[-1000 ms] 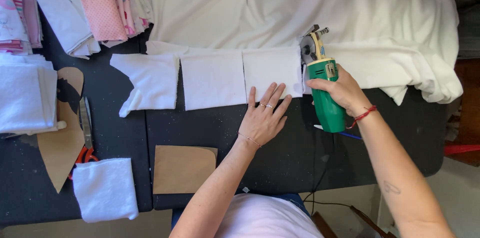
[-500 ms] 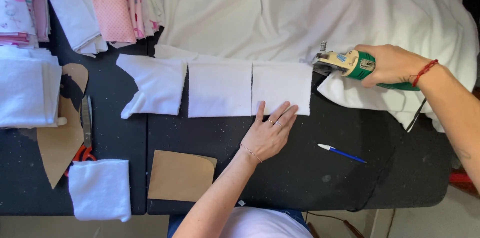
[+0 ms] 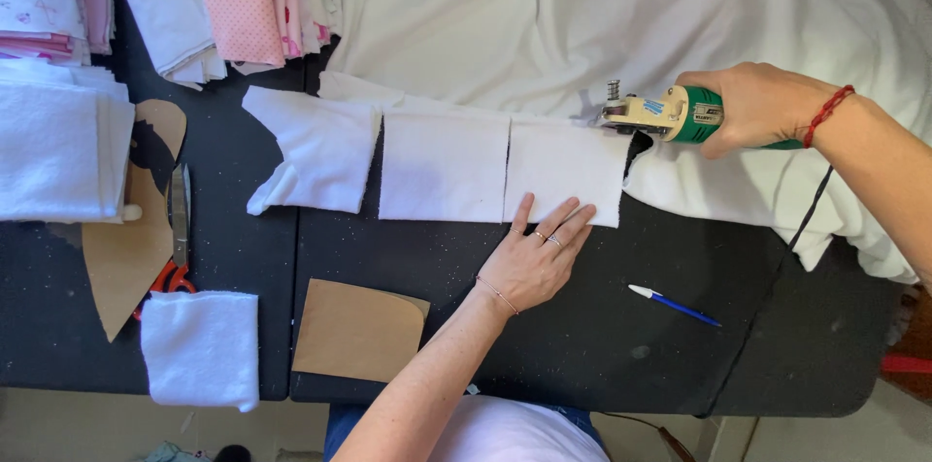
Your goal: The person uses a green electric fabric cutter to cut a large white cloth into smaller rectangular pieces on a black table. They fold the cut pieces and place them in a stack, then use a cardboard template and a blue pen to mark the fabric for further cutting.
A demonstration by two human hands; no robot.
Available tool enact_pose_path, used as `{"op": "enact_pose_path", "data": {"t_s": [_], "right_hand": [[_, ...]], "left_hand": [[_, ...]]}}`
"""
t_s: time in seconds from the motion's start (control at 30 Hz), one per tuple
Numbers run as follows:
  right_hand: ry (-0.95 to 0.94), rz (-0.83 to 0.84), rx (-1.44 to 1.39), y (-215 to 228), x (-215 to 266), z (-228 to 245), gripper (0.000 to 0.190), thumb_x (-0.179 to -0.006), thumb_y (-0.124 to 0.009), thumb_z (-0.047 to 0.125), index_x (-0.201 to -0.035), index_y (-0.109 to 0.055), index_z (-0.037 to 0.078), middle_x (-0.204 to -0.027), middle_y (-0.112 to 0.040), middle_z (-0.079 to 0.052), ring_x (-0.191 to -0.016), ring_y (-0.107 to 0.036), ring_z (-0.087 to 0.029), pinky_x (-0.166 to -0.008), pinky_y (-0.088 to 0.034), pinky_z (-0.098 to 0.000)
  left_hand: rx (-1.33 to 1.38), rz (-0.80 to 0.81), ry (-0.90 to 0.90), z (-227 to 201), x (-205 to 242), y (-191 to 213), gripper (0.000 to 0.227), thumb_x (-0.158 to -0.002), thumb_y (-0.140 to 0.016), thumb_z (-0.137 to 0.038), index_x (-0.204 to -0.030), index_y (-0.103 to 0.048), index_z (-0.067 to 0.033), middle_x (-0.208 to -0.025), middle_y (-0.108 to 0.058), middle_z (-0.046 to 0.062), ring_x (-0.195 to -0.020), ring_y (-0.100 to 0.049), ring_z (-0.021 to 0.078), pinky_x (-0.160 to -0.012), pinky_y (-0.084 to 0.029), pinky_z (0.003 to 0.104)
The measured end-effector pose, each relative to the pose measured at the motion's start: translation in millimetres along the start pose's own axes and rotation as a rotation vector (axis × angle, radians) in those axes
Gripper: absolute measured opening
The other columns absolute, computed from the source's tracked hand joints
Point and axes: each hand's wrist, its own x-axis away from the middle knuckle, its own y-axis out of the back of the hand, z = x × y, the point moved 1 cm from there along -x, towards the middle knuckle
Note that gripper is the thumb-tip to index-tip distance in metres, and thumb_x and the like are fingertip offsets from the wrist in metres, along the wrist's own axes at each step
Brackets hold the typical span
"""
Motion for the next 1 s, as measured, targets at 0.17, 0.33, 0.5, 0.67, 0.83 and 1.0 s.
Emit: {"op": "enact_pose_path", "data": {"t_s": [0.17, 0.33, 0.5, 0.67, 0.83, 1.0], "right_hand": [[0.039, 0.012, 0.033, 8.8, -2.7, 18.9, 0.061, -0.054, -0.067, 0.024, -0.112, -0.051, 0.031, -0.079, -0.065, -0.001, -0.069, -0.059, -0.019, -0.061, -0.044, -0.0274], [0.147, -0.044, 0.154, 11.9, -14.3, 31.3, 0.062, -0.049, -0.066, 0.026, -0.108, -0.049, 0.028, -0.078, -0.066, -0.004, -0.069, -0.061, -0.024, -0.062, -0.045, -0.0299], [0.054, 0.037, 0.135, 23.9, -5.0, 60.3, 0.056, -0.053, -0.068, 0.027, -0.107, -0.050, 0.027, -0.076, -0.065, -0.001, -0.067, -0.059, -0.021, -0.058, -0.043, -0.0299], [0.109, 0.001, 0.122, 24.1, -9.8, 76.0, 0.060, -0.049, -0.068, 0.024, -0.107, -0.050, 0.026, -0.075, -0.064, -0.004, -0.067, -0.058, -0.023, -0.058, -0.043, -0.0307], [0.087, 0.012, 0.105, 30.4, -3.8, 98.0, 0.056, -0.052, -0.065, 0.026, -0.106, -0.050, 0.026, -0.072, -0.063, -0.004, -0.063, -0.057, -0.023, -0.056, -0.041, -0.0307], [0.099, 0.008, 0.070, 31.6, -5.2, 107.4, 0.049, -0.051, -0.065, 0.022, -0.099, -0.052, 0.022, -0.069, -0.061, -0.005, -0.061, -0.055, -0.023, -0.054, -0.040, -0.0309]], "left_hand": [[0.009, -0.042, 0.012, 1.4, 0.9, 2.4, 0.041, -0.084, -0.050, -0.022, -0.124, -0.049, -0.0107, -0.135, -0.034, 0.001, -0.128, -0.027, 0.0171, -0.102, -0.022, 0.051], [0.020, -0.038, 0.024, 2.1, 3.5, -1.9, 0.042, -0.081, -0.050, -0.023, -0.122, -0.052, -0.0126, -0.135, -0.036, 0.001, -0.128, -0.029, 0.0174, -0.102, -0.021, 0.051], [0.000, -0.038, 0.008, 1.7, 6.5, -6.1, 0.039, -0.084, -0.048, -0.025, -0.121, -0.053, -0.0138, -0.136, -0.034, 0.001, -0.129, -0.027, 0.0191, -0.103, -0.020, 0.052], [0.016, -0.038, 0.006, 3.6, 7.5, -1.8, 0.039, -0.083, -0.049, -0.024, -0.120, -0.052, -0.0136, -0.135, -0.036, 0.002, -0.128, -0.029, 0.0200, -0.103, -0.021, 0.052], [0.104, -0.170, 0.036, 14.5, 10.6, 20.2, 0.025, -0.083, -0.054, -0.017, -0.108, -0.054, -0.0147, -0.129, -0.044, 0.003, -0.123, -0.038, 0.0187, -0.102, -0.022, 0.052], [0.052, -0.312, 0.259, 45.7, 22.1, 50.3, 0.009, -0.085, -0.048, -0.007, -0.086, -0.056, -0.0126, -0.116, -0.053, 0.005, -0.108, -0.053, 0.0187, -0.098, -0.025, 0.053]]}}
